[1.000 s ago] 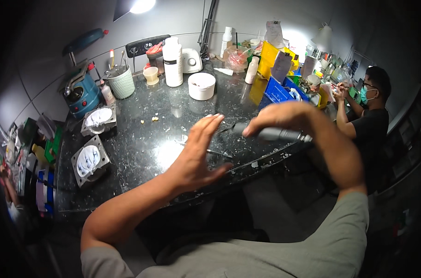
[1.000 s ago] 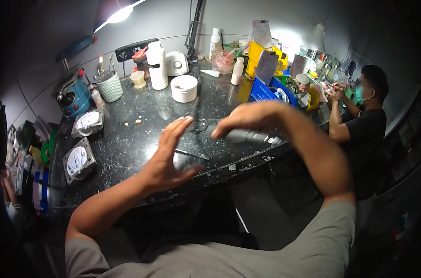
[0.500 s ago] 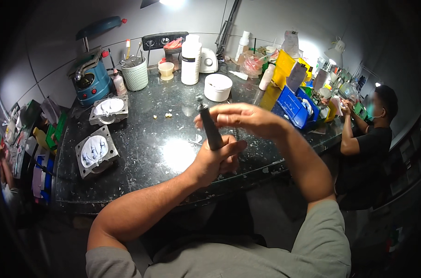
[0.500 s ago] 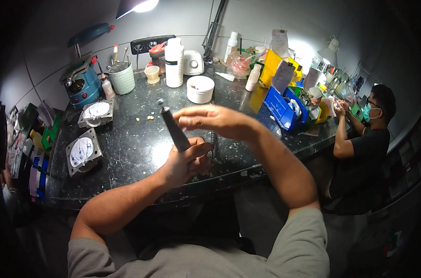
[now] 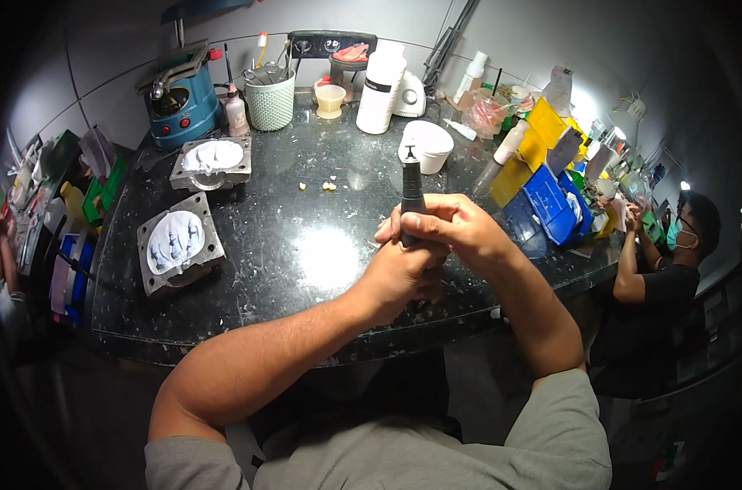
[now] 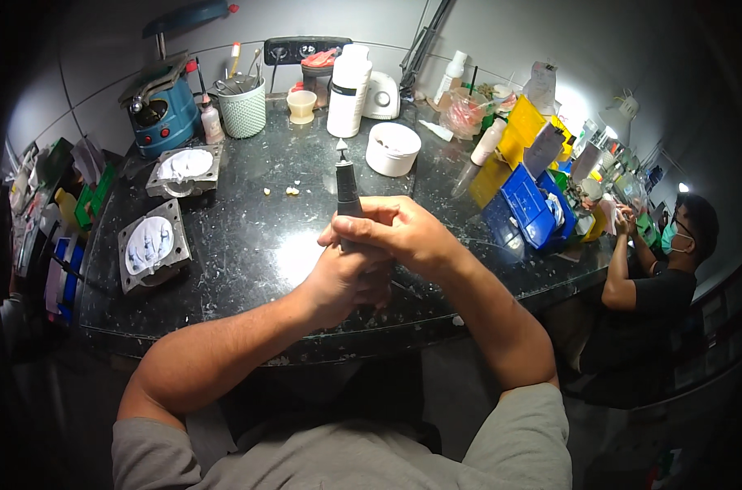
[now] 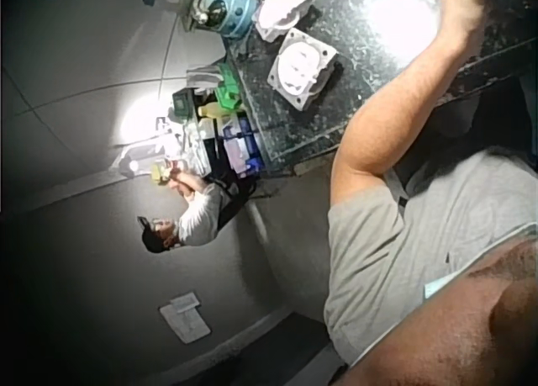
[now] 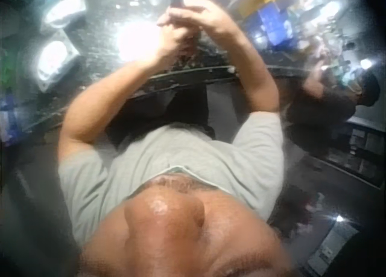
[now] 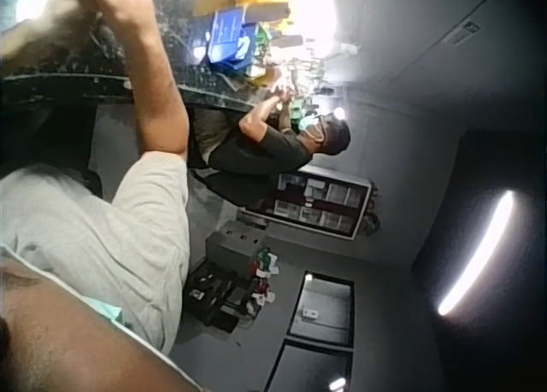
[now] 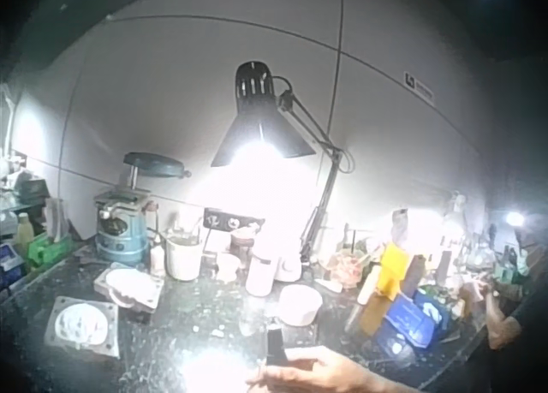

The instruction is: The person carves dental molds using a hand tool, blows air on them with an air nozzle, and shapes an artificial tooth using a rotary tool. Then, the person takes metal parts out of a drawer and places a metal press frame onto the workbench.

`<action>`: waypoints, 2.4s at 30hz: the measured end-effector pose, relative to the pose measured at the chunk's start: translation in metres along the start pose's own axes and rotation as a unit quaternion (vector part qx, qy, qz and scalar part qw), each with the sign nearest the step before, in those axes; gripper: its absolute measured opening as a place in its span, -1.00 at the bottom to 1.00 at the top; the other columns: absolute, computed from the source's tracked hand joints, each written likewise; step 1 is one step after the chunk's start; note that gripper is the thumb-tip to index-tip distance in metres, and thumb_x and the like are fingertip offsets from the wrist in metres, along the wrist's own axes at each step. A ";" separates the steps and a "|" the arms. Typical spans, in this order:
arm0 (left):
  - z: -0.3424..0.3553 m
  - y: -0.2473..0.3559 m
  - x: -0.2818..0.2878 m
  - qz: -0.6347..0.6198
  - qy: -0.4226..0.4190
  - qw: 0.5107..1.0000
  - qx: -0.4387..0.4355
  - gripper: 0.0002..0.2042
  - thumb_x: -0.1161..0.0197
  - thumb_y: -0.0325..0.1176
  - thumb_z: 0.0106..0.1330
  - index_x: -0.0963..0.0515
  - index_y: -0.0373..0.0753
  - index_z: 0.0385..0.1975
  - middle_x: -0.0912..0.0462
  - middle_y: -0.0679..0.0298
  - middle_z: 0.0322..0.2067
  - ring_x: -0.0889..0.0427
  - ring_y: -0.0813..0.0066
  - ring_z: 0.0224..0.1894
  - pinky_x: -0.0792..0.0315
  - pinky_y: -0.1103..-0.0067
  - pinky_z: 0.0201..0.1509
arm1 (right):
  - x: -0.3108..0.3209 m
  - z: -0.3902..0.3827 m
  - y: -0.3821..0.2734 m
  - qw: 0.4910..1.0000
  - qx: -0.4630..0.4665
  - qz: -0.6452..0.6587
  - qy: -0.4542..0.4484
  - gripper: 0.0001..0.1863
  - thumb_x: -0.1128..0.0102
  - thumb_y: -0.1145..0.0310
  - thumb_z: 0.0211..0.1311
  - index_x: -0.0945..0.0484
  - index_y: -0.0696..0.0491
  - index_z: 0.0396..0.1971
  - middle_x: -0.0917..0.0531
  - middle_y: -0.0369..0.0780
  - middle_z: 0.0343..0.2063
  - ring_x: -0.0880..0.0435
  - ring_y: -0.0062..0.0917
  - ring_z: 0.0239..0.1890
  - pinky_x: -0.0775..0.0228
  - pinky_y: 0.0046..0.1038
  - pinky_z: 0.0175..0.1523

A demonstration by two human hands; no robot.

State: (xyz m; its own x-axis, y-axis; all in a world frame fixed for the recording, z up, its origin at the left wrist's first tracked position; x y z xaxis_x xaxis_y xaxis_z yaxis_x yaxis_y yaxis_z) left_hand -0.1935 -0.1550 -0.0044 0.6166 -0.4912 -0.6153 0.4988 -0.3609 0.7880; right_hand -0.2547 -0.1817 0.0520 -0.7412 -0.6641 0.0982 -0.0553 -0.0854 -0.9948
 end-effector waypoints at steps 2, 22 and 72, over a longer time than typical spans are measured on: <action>0.001 0.004 0.005 0.059 0.074 0.995 -0.038 -0.75 -0.11 -0.23 0.39 -0.35 -0.12 -0.55 -0.26 0.46 -0.67 -0.27 0.64 -0.71 -0.31 0.60 -0.55 | 0.003 -0.005 -0.003 0.995 -0.025 -0.074 0.057 -0.64 -0.13 0.22 0.40 -0.61 0.24 -0.07 -0.68 -0.15 -0.10 -0.60 -0.50 0.01 -0.38 -0.43 0.19; -0.019 -0.023 -0.036 0.170 -0.151 0.971 0.068 -0.60 -0.28 -0.25 0.33 -0.27 -0.13 -0.71 -0.32 0.42 -0.77 -0.30 0.67 -0.72 -0.19 0.63 -0.60 | 0.037 0.026 0.016 0.884 -0.153 -0.438 0.066 -0.55 -0.29 0.03 0.24 -0.47 0.17 -0.38 -0.59 -0.16 -0.50 -0.60 -0.46 -0.41 -0.45 -0.36 -0.24; -0.013 -0.016 -0.025 0.135 -0.136 0.981 -0.017 -0.58 -0.22 -0.14 0.39 -0.27 -0.13 -0.68 -0.30 0.41 -0.76 -0.26 0.65 -0.72 -0.16 0.61 -0.61 | 0.078 0.182 -0.006 0.762 0.037 -0.613 0.204 -0.62 -0.17 0.05 0.27 -0.69 0.06 -0.20 -0.73 -0.10 -0.23 -0.70 -0.23 -0.13 -0.50 -0.26 0.02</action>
State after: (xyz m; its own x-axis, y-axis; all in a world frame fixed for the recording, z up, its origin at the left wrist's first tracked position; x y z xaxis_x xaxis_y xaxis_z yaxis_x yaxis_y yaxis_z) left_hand -0.2088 -0.1265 -0.0023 0.5462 -0.7603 -0.3515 0.3626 -0.1637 0.9175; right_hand -0.1905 -0.3676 0.0706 -0.3100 0.2343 0.9214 -0.8471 -0.5081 -0.1558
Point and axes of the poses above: each hand's wrist, its own z-axis towards the middle knuckle, its own x-axis out of the back of the hand, y = z × x, the point moved 6 cm from there along z, towards the middle knuckle
